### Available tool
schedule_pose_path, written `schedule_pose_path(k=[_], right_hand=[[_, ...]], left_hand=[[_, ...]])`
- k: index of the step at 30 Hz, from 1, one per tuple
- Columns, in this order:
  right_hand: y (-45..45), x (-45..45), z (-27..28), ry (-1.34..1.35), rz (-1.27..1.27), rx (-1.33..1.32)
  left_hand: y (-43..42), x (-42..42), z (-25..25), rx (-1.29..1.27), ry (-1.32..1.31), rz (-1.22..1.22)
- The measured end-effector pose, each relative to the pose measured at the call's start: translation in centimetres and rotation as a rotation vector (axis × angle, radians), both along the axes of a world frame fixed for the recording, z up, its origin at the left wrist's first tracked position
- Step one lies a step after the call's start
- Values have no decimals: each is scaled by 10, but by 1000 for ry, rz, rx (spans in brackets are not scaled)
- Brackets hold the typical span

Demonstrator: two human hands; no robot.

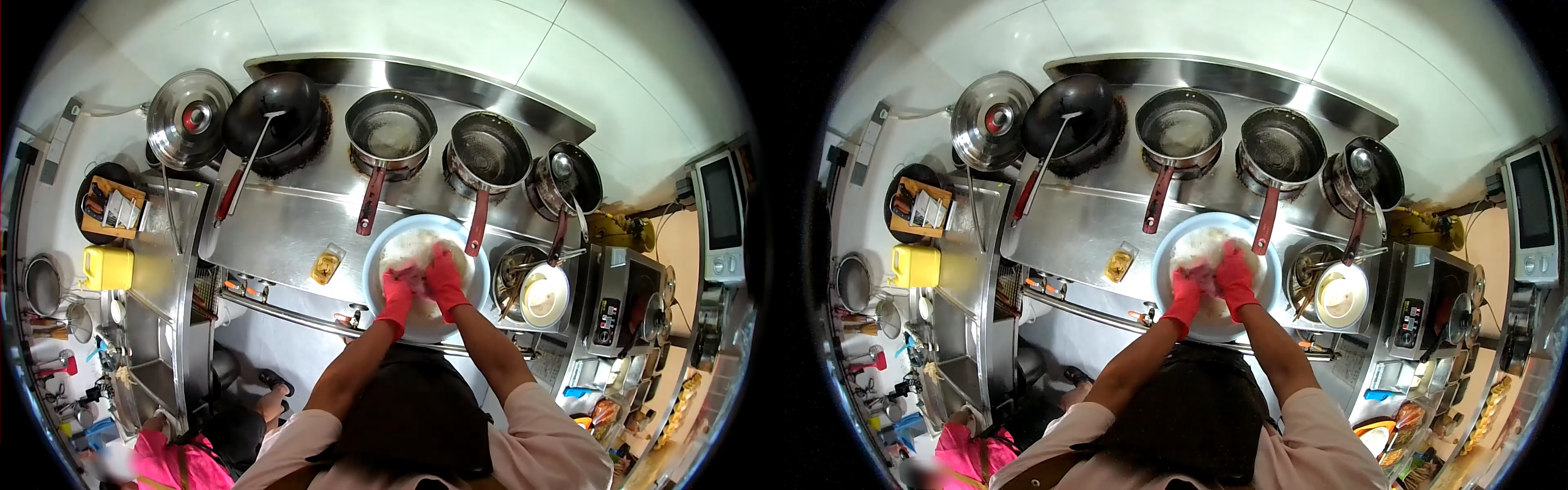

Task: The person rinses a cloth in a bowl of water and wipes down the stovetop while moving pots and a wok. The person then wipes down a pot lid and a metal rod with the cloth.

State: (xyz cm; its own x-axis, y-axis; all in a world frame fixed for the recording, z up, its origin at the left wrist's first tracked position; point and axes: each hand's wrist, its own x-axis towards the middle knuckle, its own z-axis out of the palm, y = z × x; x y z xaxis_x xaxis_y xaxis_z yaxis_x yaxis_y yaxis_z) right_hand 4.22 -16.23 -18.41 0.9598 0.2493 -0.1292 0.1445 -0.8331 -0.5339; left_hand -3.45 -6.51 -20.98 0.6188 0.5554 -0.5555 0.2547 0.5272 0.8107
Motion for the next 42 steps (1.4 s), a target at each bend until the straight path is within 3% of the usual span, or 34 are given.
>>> schedule_pose_path(k=[1, 2, 6, 9, 10, 12, 17, 21, 22, 25, 26, 28, 31, 33, 34, 37, 38, 40, 42], right_hand=[[2, -2, -5, -92, 75, -31], [2, 2, 14, 250, 149, -31], [20, -6, 21, 407, -2, 336], [31, -20, 64, 529, -142, 506], [34, -25, 82, 464, -142, 503], [40, -39, 106, 336, -144, 496], [43, -49, 82, 326, -216, 473], [42, -38, 41, 302, -247, 324], [41, -36, 41, 286, -212, 267], [38, -21, 48, 278, -122, 120], [32, -15, 45, 303, -101, 84], [22, -7, 36, 319, -119, 51], [9, 2, 21, 311, -194, 94], [3, 9, 16, 326, -206, 187], [-8, 13, -26, 159, -181, 76], [-19, 15, -29, 149, -84, 81], [-26, 16, -50, 58, -126, 69], [-43, 13, -108, -123, -216, 46], [-27, -3, -49, 141, -438, 121]], left_hand=[[4, 0, -3, -5, 14, 12], [7, 1, -3, -9, 28, 25], [0, 13, 24, -189, -8, 79], [22, 26, 61, -630, 194, 45], [14, 36, -10, -626, -52, 145], [12, 38, -12, -426, 69, -67], [33, 32, -4, 100, 400, -565], [11, 28, -50, -284, 111, -212], [10, 30, -22, -482, 263, -167], [4, 17, -34, -626, 64, -23], [5, 11, -41, -267, -32, -202], [10, 6, -28, 37, 96, -264], [27, 0, 39, 72, 303, -302], [33, -2, 53, 48, 322, -318], [35, -2, 57, 40, 332, -322], [39, 0, 7, 196, 241, -177], [37, -1, -16, 200, 88, -127], [31, -4, -6, 292, 158, -120], [23, 1, 1, 321, 252, -106]])
